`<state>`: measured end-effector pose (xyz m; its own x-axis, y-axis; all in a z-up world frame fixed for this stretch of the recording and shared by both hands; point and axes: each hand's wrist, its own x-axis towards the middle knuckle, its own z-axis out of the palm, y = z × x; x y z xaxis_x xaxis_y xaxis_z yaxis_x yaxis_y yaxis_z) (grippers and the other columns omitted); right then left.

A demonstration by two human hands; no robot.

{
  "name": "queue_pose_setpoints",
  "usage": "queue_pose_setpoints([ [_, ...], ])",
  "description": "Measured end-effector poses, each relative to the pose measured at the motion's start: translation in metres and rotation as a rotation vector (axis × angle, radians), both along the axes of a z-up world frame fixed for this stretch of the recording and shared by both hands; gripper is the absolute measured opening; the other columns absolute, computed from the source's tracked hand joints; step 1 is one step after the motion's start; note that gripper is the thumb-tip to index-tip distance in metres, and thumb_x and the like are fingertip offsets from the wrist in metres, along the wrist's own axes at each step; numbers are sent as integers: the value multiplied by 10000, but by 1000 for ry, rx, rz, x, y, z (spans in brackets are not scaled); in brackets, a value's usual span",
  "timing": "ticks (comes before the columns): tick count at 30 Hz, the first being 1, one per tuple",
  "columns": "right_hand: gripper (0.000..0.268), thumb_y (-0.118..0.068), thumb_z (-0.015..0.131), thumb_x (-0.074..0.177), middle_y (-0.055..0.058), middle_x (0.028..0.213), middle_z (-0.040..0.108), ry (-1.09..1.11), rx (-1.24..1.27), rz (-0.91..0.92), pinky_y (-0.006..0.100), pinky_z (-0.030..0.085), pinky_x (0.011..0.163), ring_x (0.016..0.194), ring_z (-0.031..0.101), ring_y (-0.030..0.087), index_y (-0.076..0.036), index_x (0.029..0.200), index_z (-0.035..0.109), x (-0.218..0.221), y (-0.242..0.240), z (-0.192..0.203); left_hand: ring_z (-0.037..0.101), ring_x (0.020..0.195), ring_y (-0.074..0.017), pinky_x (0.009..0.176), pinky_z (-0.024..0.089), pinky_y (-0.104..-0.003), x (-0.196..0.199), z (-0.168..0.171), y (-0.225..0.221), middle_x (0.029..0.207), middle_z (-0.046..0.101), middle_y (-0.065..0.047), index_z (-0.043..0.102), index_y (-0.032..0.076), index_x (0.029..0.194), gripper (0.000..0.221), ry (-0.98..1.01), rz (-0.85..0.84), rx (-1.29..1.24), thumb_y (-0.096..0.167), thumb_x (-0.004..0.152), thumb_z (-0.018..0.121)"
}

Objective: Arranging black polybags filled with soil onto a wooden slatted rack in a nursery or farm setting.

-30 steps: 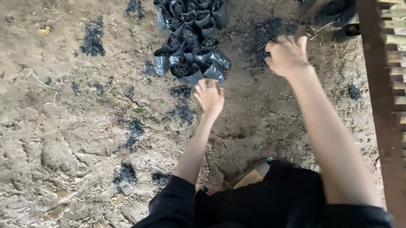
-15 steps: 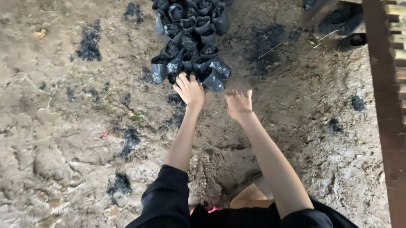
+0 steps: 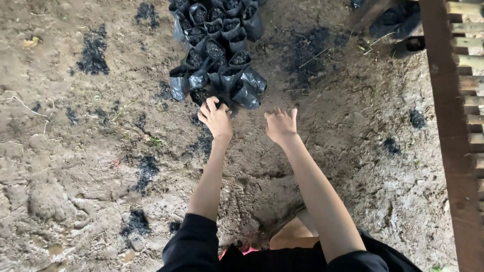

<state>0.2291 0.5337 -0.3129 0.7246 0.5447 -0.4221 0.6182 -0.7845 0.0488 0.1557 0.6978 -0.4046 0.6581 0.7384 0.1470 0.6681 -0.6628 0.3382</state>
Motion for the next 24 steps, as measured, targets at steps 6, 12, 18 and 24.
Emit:
queue_pose_setpoints([
  [6, 383, -250, 595, 986, 97, 1365, 578, 51, -23, -124, 593, 145, 1160, 1272, 575, 277, -225, 1368, 610, -2, -20, 12, 279, 1315, -318, 1097, 227, -561, -15, 26, -16, 1217, 344, 19, 659, 187, 832, 196, 3, -16, -41, 290, 806, 823],
  [12, 380, -255, 539, 1017, 127, 1451, 531, 134, 21, -221, 639, 89, 1196, 1403, 452, 318, -209, 1388, 605, 6, -39, 38, 242, 1322, -326, 1116, 195, -568, -13, 36, -56, 1224, 322, 23, 638, 185, 860, 199, 24, -144, -117, 310, 846, 793],
  [18, 376, -305, 669, 948, 117, 1401, 567, 171, 160, -296, 718, 128, 1128, 1368, 470, 344, -274, 1321, 627, 40, -78, 48, 274, 1304, -323, 1146, 189, -589, -3, 80, -104, 1223, 352, 47, 657, 194, 919, 154, -32, -256, -222, 295, 868, 762],
  [24, 478, -204, 693, 932, 92, 1294, 647, 205, 184, -403, 592, 243, 1135, 1340, 511, 321, -236, 1399, 598, 45, -161, 151, 296, 1247, -350, 1127, 204, -585, 0, 158, -171, 1192, 322, 38, 604, 149, 900, 151, -171, -495, -277, 211, 890, 741],
])
